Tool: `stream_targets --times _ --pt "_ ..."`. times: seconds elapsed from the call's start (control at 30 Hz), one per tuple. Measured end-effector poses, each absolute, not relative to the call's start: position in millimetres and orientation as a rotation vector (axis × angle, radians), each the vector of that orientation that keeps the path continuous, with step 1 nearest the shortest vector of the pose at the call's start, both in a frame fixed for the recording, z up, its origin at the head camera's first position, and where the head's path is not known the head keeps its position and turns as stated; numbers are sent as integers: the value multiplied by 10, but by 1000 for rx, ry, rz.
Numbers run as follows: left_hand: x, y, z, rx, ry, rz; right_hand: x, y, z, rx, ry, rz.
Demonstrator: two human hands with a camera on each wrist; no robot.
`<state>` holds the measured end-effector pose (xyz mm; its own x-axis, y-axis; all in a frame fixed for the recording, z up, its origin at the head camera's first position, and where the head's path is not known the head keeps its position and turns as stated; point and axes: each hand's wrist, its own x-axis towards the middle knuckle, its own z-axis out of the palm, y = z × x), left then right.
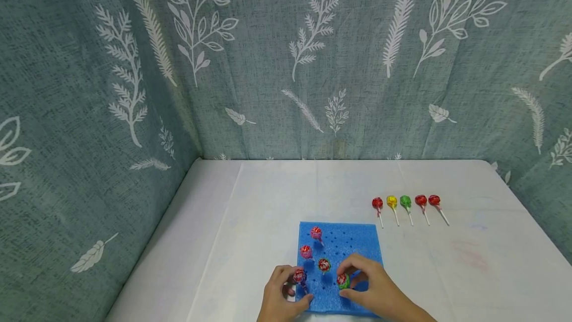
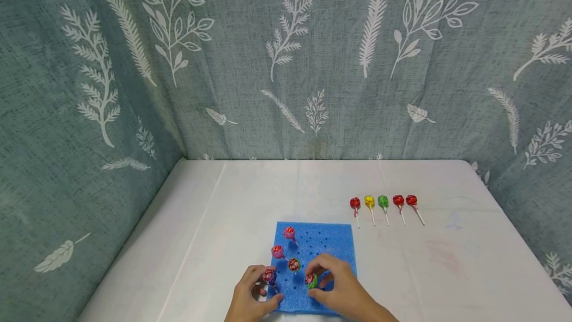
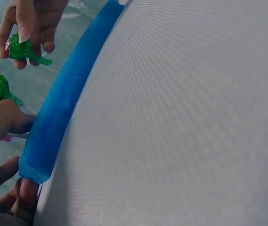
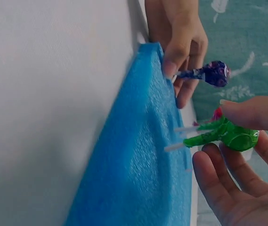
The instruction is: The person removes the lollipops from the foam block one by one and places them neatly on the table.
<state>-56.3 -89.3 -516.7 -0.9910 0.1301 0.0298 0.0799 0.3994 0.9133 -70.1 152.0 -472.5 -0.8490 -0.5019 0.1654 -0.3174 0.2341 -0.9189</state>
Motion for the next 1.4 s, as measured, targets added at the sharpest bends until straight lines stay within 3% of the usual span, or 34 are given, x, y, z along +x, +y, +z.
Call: stream_targets --times 0.37,1.17,1.4 --pt "-569 -901 -5185 200 2582 1702 -688 1474 -4726 -659 2344 -1713" --pt "-566 -905 -5202 213 2592 1711 -735 1626 -4428 -734 2528 -1851" --pt "-566 -905 -5194 206 2575 1708 -758 1695 -4409 -619 2583 -1845"
